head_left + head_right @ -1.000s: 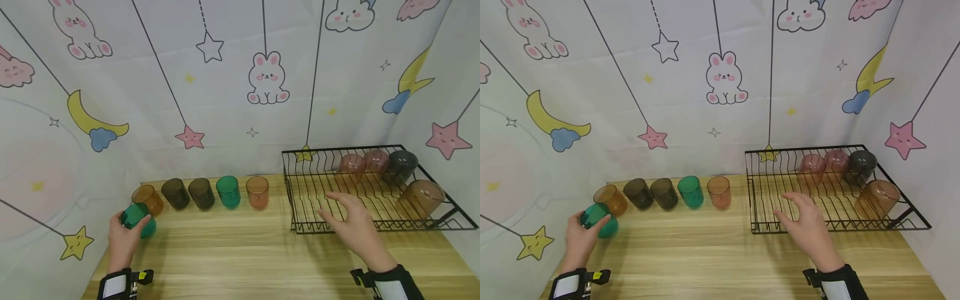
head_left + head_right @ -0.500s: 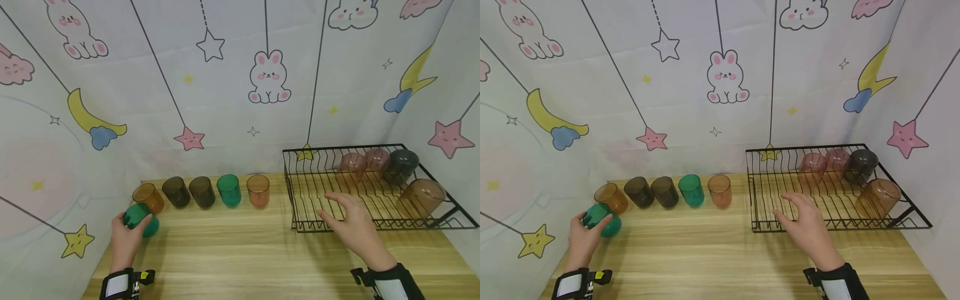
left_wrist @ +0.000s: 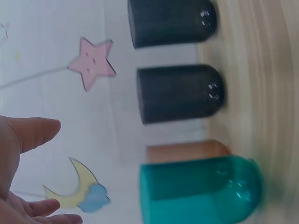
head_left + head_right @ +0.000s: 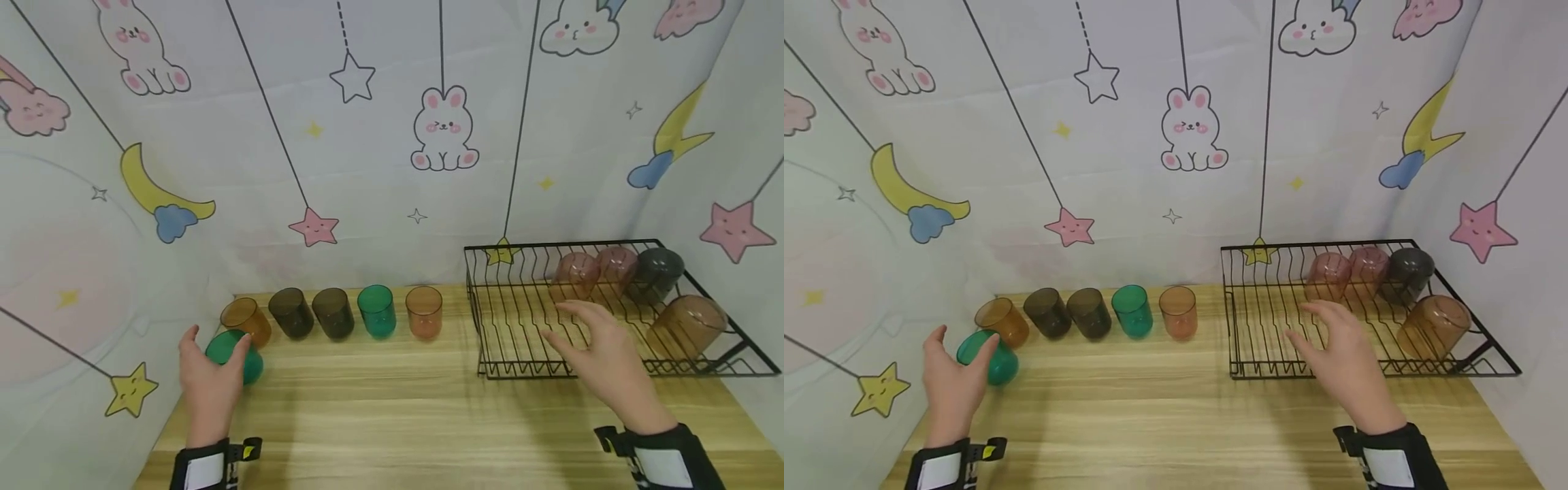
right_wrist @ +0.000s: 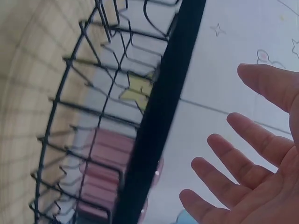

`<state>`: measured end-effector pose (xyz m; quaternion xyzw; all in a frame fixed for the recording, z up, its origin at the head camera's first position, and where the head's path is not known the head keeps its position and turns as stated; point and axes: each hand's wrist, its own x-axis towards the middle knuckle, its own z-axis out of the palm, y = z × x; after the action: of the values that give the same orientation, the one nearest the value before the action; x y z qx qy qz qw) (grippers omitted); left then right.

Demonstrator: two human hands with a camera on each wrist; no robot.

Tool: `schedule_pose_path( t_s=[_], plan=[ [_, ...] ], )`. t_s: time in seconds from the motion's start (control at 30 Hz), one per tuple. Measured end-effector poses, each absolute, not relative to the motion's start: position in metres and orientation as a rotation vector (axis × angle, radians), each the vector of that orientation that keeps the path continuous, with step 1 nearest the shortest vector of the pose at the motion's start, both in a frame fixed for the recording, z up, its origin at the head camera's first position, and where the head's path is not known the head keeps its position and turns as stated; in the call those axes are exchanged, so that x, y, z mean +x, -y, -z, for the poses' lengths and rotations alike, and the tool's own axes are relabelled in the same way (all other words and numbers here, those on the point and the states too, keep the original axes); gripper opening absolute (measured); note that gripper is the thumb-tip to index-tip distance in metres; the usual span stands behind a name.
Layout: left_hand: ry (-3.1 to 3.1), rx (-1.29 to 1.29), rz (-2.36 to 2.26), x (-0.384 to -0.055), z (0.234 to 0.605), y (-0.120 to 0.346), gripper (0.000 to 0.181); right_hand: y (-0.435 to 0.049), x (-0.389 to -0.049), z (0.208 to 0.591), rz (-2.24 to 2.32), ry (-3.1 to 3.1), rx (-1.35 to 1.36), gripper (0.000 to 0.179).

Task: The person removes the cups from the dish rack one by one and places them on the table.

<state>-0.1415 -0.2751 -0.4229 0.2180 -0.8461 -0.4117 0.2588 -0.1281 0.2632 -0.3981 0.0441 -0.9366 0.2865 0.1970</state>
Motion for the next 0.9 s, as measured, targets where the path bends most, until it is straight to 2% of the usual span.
schedule_pose_path(
  t_s=[0.23,0.47,0.9],
  plan=[
    [2.311,0.250,0.988,-0.135,0.412,0.236,0.081,-0.291,-0.130,0.385,-0.702,2.593,0.044,0.052],
    [2.401,0.031,0.967,-0.132,0.411,0.193,0.075,-0.325,-0.137,0.382,-0.575,2.593,-0.121,0.056],
    [2.595,-0.314,0.974,-0.132,0.436,0.114,0.071,-0.379,-0.143,0.382,-0.379,2.775,-0.466,0.078]
  ],
)
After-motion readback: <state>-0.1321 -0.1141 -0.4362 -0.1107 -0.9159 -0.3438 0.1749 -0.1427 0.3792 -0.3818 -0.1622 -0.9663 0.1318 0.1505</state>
